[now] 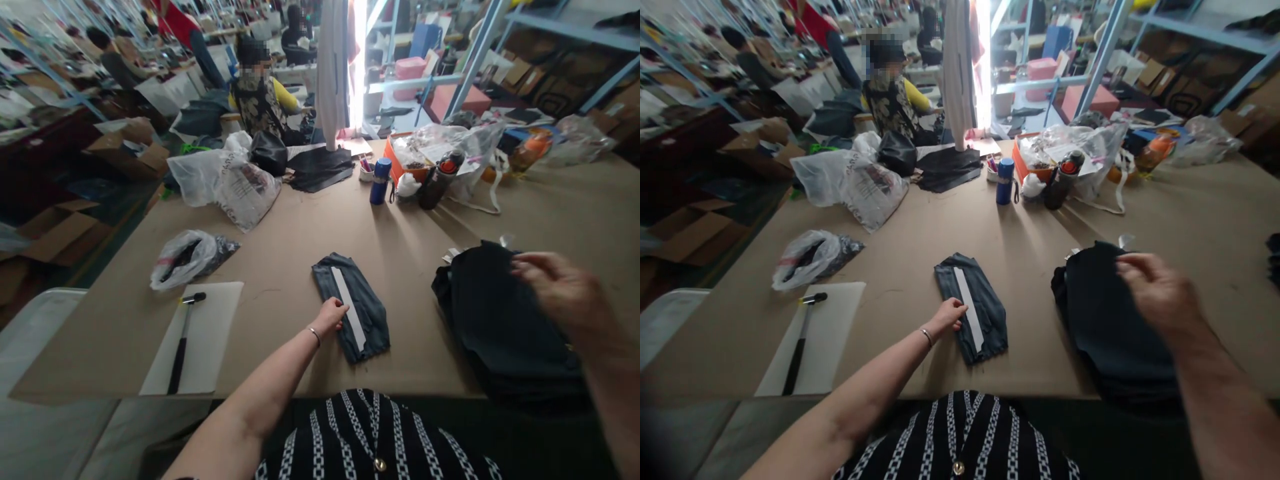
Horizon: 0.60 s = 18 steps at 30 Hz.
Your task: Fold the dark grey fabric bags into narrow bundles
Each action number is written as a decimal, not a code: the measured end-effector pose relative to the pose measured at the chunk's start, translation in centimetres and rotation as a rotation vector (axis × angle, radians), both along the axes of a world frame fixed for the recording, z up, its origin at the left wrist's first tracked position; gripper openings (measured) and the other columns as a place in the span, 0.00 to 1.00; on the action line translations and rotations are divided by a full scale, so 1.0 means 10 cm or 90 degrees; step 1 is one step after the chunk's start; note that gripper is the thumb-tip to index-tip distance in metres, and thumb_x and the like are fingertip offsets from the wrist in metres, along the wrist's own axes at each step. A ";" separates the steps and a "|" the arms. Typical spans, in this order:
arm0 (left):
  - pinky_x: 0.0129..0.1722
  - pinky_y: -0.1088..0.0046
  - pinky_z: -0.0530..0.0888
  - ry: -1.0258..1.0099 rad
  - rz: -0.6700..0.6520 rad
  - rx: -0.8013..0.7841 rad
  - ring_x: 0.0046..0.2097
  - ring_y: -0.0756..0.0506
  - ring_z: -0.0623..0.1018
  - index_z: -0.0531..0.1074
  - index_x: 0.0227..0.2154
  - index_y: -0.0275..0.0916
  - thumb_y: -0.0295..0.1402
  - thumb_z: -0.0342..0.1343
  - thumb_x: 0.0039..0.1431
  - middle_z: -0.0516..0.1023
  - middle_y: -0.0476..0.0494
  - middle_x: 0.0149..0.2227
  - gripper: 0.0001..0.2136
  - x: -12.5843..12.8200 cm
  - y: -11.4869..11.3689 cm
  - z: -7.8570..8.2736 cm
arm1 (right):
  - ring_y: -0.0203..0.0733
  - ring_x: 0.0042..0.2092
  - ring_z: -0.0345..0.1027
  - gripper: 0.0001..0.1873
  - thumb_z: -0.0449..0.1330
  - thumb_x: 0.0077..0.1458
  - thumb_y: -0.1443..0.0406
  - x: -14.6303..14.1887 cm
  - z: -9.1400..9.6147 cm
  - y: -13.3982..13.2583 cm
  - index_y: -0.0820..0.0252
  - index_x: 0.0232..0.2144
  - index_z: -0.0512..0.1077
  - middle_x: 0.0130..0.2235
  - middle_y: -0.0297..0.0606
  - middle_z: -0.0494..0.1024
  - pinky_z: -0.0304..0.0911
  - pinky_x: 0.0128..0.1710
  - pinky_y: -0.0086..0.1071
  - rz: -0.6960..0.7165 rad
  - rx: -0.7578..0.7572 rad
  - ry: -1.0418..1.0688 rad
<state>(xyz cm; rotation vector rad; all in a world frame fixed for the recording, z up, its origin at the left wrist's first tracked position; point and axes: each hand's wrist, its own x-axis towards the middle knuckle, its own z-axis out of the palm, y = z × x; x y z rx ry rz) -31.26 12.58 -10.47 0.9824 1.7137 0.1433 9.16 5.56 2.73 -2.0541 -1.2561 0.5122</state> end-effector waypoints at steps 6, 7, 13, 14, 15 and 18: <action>0.26 0.64 0.74 0.169 -0.075 0.022 0.27 0.39 0.76 0.62 0.45 0.31 0.42 0.60 0.51 0.73 0.29 0.39 0.24 0.13 0.14 -0.12 | 0.39 0.43 0.71 0.13 0.55 0.48 0.65 -2.35 -1.02 0.46 0.58 0.37 0.73 0.40 0.38 0.79 0.63 0.47 0.32 0.365 -0.272 0.261; 0.30 0.63 0.75 0.189 -0.089 0.034 0.32 0.37 0.77 0.62 0.45 0.30 0.41 0.62 0.48 0.73 0.27 0.41 0.26 0.14 0.18 -0.14 | 0.41 0.44 0.71 0.14 0.54 0.48 0.66 -2.57 -1.19 0.47 0.60 0.39 0.73 0.41 0.41 0.78 0.63 0.48 0.34 0.346 -0.299 0.255; 0.46 0.60 0.71 0.237 -0.116 0.083 0.48 0.30 0.73 0.66 0.42 0.27 0.36 0.65 0.41 0.72 0.22 0.43 0.25 0.19 0.27 -0.19 | 0.46 0.47 0.70 0.23 0.52 0.51 0.64 -2.85 -1.64 0.38 0.68 0.49 0.65 0.44 0.49 0.77 0.63 0.49 0.38 0.210 -0.348 0.260; 0.44 0.61 0.72 0.228 -0.107 0.079 0.46 0.30 0.74 0.67 0.41 0.27 0.35 0.64 0.42 0.73 0.22 0.42 0.24 0.18 0.27 -0.19 | 0.44 0.46 0.70 0.22 0.52 0.50 0.65 -2.85 -1.64 0.34 0.66 0.48 0.66 0.44 0.47 0.77 0.63 0.49 0.36 0.215 -0.337 0.273; 0.40 0.62 0.73 0.213 -0.096 0.072 0.43 0.31 0.75 0.67 0.41 0.27 0.34 0.63 0.42 0.73 0.23 0.41 0.22 0.17 0.27 -0.19 | 0.43 0.47 0.70 0.21 0.52 0.50 0.66 -2.86 -1.64 0.30 0.65 0.48 0.67 0.44 0.46 0.77 0.63 0.50 0.35 0.222 -0.324 0.287; 0.27 0.67 0.72 0.148 -0.053 0.050 0.30 0.37 0.76 0.68 0.38 0.29 0.32 0.58 0.44 0.75 0.29 0.34 0.17 0.12 0.24 -0.18 | 0.39 0.46 0.70 0.21 0.51 0.50 0.67 -2.90 -1.62 0.14 0.62 0.48 0.67 0.44 0.42 0.77 0.63 0.50 0.33 0.249 -0.287 0.334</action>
